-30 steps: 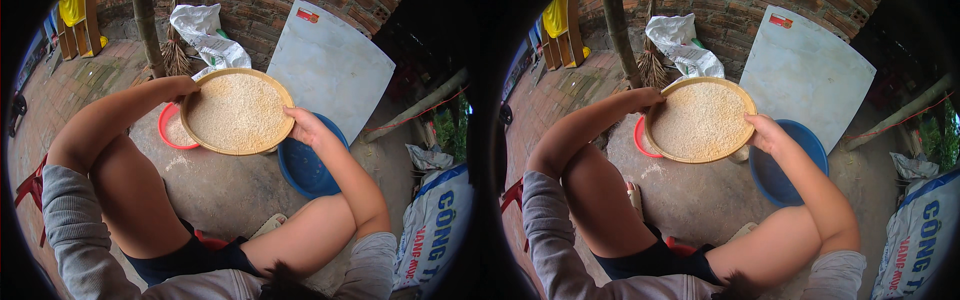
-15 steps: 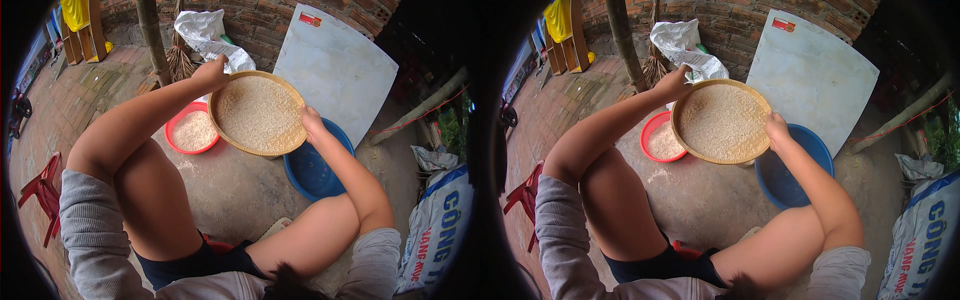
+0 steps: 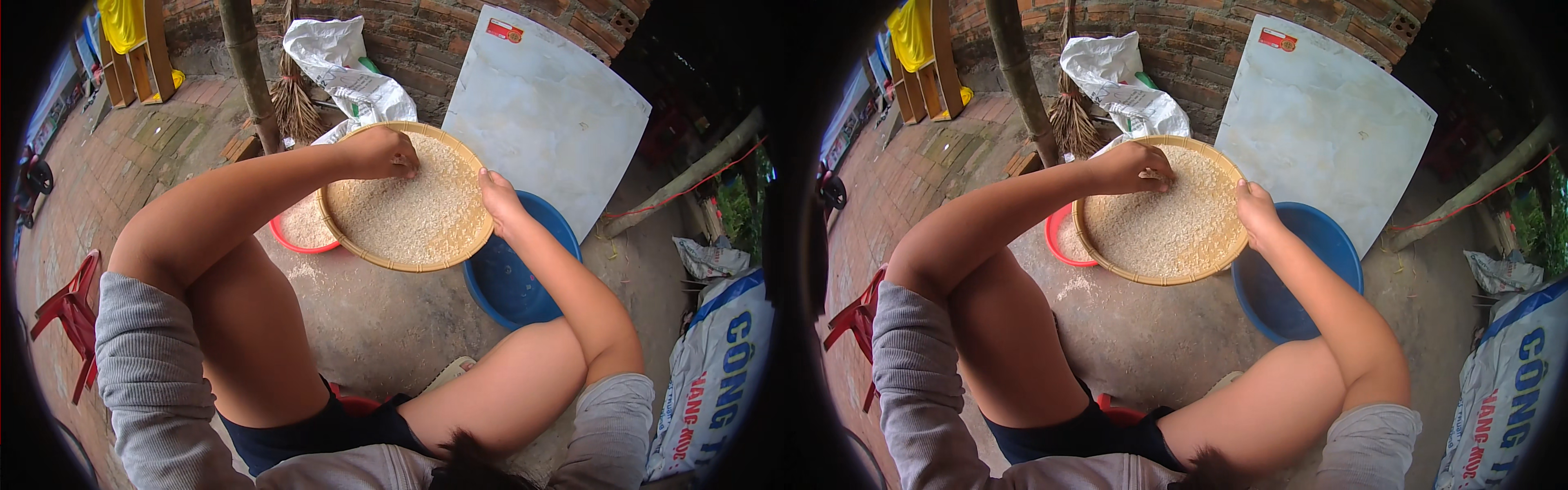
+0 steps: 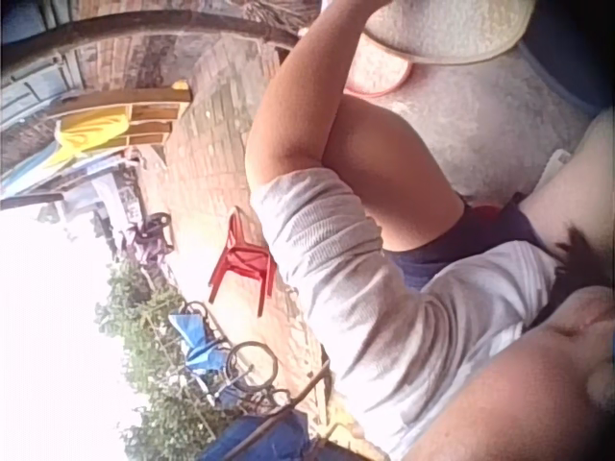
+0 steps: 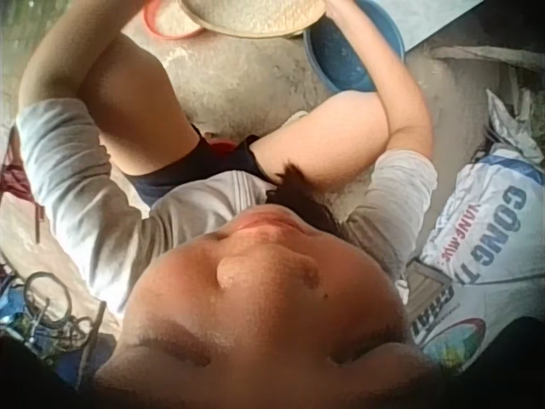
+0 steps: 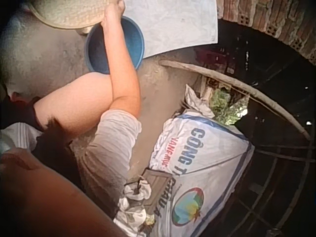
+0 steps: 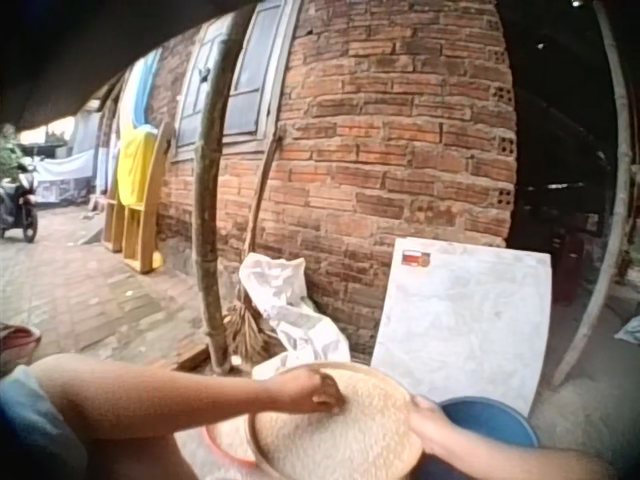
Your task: The person sifts rice by swirling it in a round woven tray, sorting through the grains by hand to remove debris, and scooping rice from a plastic basin.
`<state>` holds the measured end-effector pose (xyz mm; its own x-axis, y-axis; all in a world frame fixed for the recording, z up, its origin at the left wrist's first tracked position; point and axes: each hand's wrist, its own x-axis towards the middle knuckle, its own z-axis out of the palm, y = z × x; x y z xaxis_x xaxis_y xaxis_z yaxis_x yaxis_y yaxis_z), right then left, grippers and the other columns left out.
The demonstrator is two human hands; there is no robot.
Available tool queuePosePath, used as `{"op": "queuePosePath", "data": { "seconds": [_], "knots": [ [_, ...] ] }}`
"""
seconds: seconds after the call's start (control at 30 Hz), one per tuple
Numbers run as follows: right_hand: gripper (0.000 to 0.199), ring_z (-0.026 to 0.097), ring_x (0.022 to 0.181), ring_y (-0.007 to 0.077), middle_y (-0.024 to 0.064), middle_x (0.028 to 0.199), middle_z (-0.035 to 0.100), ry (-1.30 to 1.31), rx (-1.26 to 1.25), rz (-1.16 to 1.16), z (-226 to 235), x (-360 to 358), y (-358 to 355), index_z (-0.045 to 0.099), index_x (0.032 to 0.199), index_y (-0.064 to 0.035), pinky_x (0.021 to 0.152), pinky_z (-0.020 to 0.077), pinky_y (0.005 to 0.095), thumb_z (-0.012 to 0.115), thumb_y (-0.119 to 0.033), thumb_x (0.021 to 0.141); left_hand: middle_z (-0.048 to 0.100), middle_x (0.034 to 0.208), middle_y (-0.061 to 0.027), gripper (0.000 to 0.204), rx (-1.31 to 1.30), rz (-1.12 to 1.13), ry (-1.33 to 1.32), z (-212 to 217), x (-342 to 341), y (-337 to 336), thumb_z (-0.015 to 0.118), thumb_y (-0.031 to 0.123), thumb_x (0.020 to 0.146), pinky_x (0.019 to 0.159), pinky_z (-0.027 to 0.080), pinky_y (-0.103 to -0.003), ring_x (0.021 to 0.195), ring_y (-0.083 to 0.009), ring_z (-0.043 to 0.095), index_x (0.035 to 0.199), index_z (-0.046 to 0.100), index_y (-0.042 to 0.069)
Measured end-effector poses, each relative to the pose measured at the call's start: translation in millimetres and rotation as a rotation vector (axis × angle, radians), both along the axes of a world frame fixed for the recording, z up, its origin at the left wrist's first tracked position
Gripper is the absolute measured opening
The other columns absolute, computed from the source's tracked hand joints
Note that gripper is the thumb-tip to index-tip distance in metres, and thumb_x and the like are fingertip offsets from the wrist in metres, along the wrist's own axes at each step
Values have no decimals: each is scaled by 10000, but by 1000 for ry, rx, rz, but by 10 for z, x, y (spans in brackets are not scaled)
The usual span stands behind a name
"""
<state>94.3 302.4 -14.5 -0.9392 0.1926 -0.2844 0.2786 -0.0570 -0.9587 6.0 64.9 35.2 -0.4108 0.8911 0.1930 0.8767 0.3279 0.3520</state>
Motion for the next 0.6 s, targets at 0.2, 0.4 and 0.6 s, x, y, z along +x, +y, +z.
{"op": "queuePosePath", "data": {
  "seconds": [0.2,0.4,0.6],
  "knots": [
    [354,586,901,211,126,1030,567,-30,-24,-15,-41,-35,-13,462,1122,6,795,495,358,328,-285,972,640,858,-91,174,-19,-22,-10,-30,41,29,664,128,749,689,490,-311,738,-216,616,903,662,48],
    [359,584,915,218,134,1042,567,-39,19,-55,-204,-110,67,463,1124,7,804,490,362,329,-289,971,668,741,-80,88,-91,-14,-53,-70,-21,197,668,71,700,661,505,-298,702,-202,652,782,668,39],
    [365,551,904,205,150,1000,565,-11,53,-236,-391,-161,478,492,1074,35,795,441,339,360,-286,962,667,745,-75,123,-2,30,-45,-86,-78,641,678,90,692,670,504,-299,706,-201,650,809,676,50]
  ]
}}
